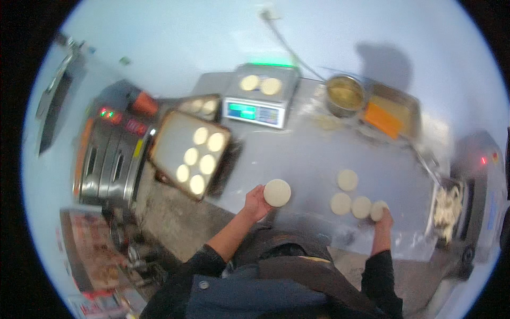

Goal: The person arranges round dough pieces on baking trays, weighs them, brushes oil onto each piece, and places the trays into a commercial oven. The person then retrieves a basket of baked pastries from a cooling rack.

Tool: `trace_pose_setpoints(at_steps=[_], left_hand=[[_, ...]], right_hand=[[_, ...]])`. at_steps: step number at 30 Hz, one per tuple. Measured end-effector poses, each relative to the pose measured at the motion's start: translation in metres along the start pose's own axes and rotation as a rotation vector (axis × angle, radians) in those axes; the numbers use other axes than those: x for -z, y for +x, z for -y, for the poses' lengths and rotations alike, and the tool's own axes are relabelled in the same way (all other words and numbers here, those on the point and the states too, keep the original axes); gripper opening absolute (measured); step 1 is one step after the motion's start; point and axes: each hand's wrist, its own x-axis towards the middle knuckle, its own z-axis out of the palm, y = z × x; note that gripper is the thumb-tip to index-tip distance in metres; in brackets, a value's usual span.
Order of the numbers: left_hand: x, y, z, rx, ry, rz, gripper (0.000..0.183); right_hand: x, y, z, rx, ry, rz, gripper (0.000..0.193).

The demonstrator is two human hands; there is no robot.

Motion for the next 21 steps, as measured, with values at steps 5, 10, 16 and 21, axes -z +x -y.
trace_pose_setpoints(at_steps=[5,10,16,21], left_hand=[[0.042,-0.029,-0.108,-0.254,-0.094,-0.121,0.054],[0.122,-0.037,-0.250,-0.440,0.001,-0.343,0.052],[0.271,0.028,-0.399,-0.372,0.090,-0.346,0.052],[0.319,0.093,-0.465,-0.225,0.246,-0.265,0.053]], right_hand=[[0.020,0.030,-0.011,0.359,-0.384,-0.023,0.041],[0.022,0.005,-0.011,0.920,-1.058,-0.247,0.047],[-0.010,-0.067,0.017,0.772,-0.638,0.083,0.042],[-0.102,-0.187,0.026,0.736,-0.507,0.334,0.039]])
